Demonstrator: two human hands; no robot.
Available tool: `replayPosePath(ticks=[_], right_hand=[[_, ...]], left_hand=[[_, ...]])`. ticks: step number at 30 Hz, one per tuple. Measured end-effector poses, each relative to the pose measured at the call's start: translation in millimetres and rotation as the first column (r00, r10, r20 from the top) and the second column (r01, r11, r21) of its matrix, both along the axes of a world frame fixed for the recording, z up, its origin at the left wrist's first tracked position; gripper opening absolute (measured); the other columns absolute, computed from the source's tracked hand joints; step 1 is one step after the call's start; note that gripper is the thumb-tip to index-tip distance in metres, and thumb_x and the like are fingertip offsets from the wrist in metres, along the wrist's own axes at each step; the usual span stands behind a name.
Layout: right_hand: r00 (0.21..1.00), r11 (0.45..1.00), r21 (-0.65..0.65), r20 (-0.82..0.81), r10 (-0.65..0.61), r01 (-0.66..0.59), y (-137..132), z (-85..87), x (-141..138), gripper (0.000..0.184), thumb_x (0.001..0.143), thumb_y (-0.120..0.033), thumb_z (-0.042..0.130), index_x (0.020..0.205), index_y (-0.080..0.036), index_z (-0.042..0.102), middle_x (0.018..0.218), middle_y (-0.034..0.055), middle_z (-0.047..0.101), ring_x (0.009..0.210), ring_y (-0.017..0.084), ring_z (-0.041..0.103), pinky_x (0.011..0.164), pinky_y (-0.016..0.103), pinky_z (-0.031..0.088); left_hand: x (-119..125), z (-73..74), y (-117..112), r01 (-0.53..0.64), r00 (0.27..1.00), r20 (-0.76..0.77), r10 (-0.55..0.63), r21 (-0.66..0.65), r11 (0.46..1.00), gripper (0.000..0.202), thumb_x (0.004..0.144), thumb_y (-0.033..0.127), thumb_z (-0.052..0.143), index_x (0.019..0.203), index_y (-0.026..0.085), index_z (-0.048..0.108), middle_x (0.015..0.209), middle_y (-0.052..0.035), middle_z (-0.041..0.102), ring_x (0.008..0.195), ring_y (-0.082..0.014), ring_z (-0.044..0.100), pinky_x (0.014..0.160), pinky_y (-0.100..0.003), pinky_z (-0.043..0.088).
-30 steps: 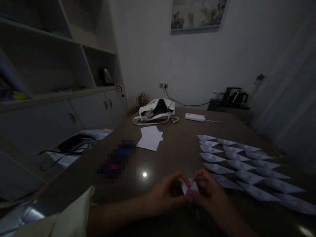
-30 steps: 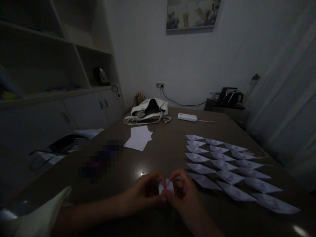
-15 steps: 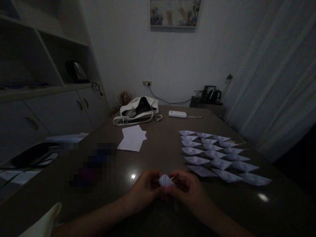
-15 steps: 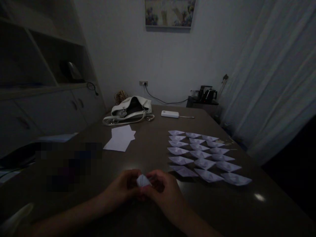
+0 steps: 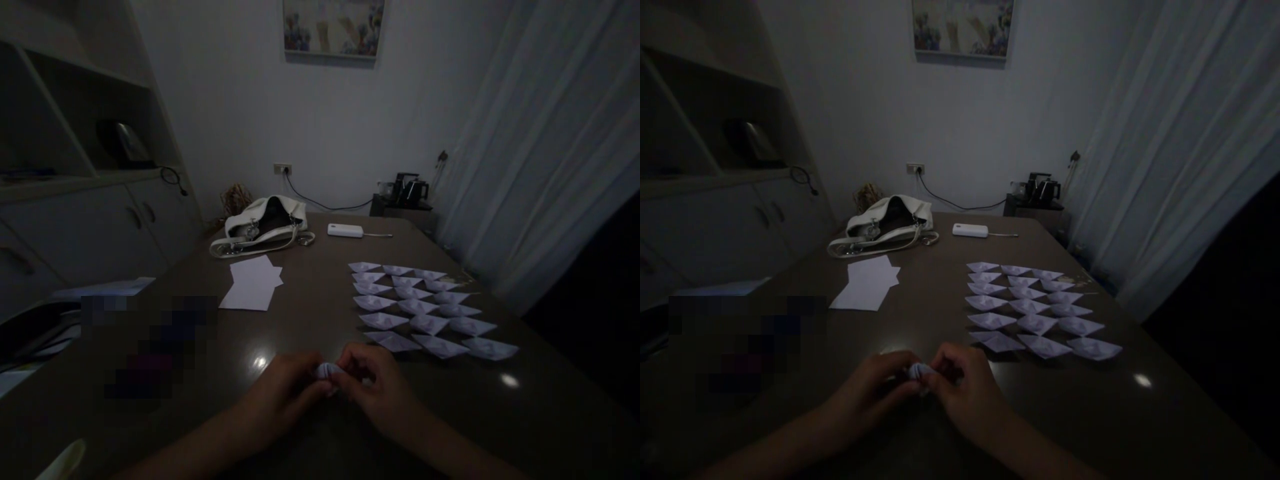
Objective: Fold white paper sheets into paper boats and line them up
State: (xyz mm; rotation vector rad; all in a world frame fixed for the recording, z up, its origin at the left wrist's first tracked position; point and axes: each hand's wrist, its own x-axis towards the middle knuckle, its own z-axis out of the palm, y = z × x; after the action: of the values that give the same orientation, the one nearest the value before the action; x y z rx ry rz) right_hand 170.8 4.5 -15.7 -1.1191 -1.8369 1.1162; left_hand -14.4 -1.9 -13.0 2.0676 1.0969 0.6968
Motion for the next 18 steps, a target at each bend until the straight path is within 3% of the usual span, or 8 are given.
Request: replayPosePath(ticks=[3,8,14,18], right_hand=[[0.994,0.994,0.034,0.017,0.105,-0.105,-0.8,4.0,4.0,0.021,0.082,-0.03,0.062,0.067,-0.016,0.054,0.06,-0.0032,0.051,0.055,0.01,0.047,0.051,0.021,0.034],[0.965,0.963,0.077,0.062,0.256,-0.26,-5.6,13.1,7.4,0.017,0.087,-0.034,0.059,0.083,-0.017,0.06,0.065,-0.0036,0.053,0.059,0.01,0.048,0.054,0.02,0.036],[0.986,0.975,0.164,0.101,0.134,-0.149,-0.7,11.2,7.5,0.024,0.086,-0.038,0.061,0.077,-0.017,0.064,0.069,0.0,0.06,0.064,0.012,0.055,0.058,0.022,0.04],[0.993,0.977,0.188,0.083,0.086,-0.1,3.0,6.7,7.2,0.025,0.085,-0.038,0.062,0.073,-0.016,0.062,0.068,0.001,0.06,0.063,0.013,0.056,0.057,0.023,0.04]], left_hand=[[-3.9,2.3,-0.2,0.066,0.996,-0.061,-0.057,0.151,0.986,0.028,0.093,0.028,0.041,0.074,0.015,0.057,0.07,-0.0041,0.059,0.064,-0.0149,0.054,0.058,-0.023,0.037],[-4.7,1.3,-6.7,0.074,0.997,-0.015,-0.073,0.176,0.982,0.036,0.094,0.031,0.041,0.066,0.017,0.059,0.059,-0.0028,0.058,0.055,-0.0142,0.052,0.054,-0.023,0.036],[-0.8,2.9,-4.1,0.066,0.998,0.009,-0.068,0.113,0.991,0.03,0.093,0.03,0.046,0.076,0.015,0.065,0.069,-0.0048,0.065,0.063,-0.0156,0.059,0.058,-0.023,0.041],[2.1,3.9,-0.7,-0.081,0.991,0.105,0.079,0.016,0.997,0.021,0.086,0.034,0.058,0.09,0.016,0.07,0.077,-0.0062,0.069,0.07,-0.018,0.061,0.062,-0.025,0.044]])
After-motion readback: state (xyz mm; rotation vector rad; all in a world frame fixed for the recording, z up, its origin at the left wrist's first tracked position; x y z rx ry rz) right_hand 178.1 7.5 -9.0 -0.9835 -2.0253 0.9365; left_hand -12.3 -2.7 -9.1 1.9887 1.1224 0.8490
